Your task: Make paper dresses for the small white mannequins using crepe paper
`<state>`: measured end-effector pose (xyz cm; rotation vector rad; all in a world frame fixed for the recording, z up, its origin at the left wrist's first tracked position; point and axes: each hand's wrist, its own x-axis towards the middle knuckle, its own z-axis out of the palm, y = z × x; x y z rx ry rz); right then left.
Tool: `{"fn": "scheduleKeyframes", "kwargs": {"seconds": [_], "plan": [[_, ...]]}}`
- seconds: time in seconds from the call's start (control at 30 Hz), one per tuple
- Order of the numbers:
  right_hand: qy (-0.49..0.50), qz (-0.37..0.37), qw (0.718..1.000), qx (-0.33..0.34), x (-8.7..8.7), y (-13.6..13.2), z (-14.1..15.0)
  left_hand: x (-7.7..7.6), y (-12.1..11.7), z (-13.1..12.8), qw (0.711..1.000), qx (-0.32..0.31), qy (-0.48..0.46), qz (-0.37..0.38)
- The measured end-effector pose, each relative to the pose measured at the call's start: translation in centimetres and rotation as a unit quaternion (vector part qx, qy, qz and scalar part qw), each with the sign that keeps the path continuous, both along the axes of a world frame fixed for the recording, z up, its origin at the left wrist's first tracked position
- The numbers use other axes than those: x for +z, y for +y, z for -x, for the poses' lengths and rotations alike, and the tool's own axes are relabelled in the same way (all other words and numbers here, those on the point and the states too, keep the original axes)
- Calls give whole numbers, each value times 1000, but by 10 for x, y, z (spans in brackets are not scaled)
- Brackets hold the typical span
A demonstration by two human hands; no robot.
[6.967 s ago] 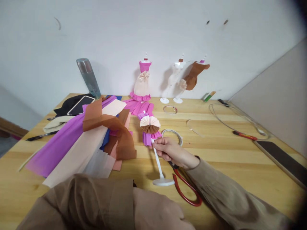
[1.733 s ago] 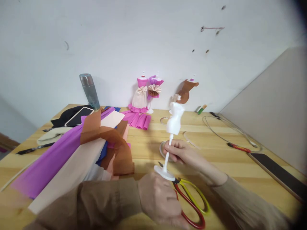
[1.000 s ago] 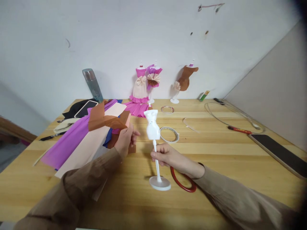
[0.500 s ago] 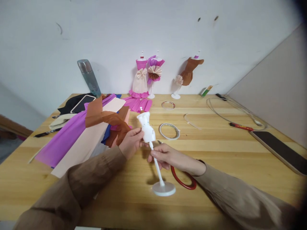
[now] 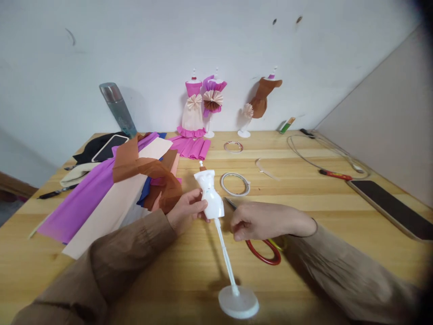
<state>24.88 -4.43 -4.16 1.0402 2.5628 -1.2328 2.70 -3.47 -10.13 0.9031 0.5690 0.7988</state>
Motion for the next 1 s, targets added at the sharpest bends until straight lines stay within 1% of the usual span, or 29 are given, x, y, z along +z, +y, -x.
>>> {"fn": "scheduleKeyframes", "kwargs": {"seconds": [0.07, 0.1, 0.13, 0.17, 0.2, 0.27, 0.3, 0.37, 0.43, 0.5, 0.57, 0.67, 0.8, 1.0], "plan": [[0, -13, 1000, -8, -2, 1, 0, -3, 1, 1, 1000, -3, 16, -10], [1, -20, 999, -27, -2, 3, 0, -4, 1, 1, 999, -9, 25, -18], [11, -28, 998, -63, -1, 4, 1, -5, 1, 1, 999, -18, 36, -29], [34, -40, 992, -115, -1, 7, 1, -5, 0, 2, 998, -30, 45, -39], [69, -53, 980, -177, 0, 11, 2, -4, -1, 1, 996, -47, 52, -47], [161, -54, 939, -299, 2, 19, 4, -1, -6, 0, 993, -88, 55, -49], [208, -33, 915, -343, 2, 23, 5, 1, -9, -1, 992, -110, 52, -42], [284, 47, 874, -392, 3, 30, 8, 5, -15, -5, 988, -147, 42, -24], [329, 123, 844, -405, 1, 33, 11, 8, -19, -8, 985, -164, 41, -13], [351, 156, 833, -399, -1, 33, 14, 10, -20, -9, 985, -166, 50, -19], [355, 162, 834, -390, -3, 32, 15, 10, -19, -10, 985, -158, 63, -32], [342, 155, 838, -396, -5, 31, 15, 10, -19, -10, 984, -152, 81, -41], [319, 155, 842, -407, -5, 33, 13, 8, -19, -10, 984, -151, 90, -39], [311, 138, 845, -412, -8, 35, 10, 4, -19, -11, 984, -152, 83, -32]]}}
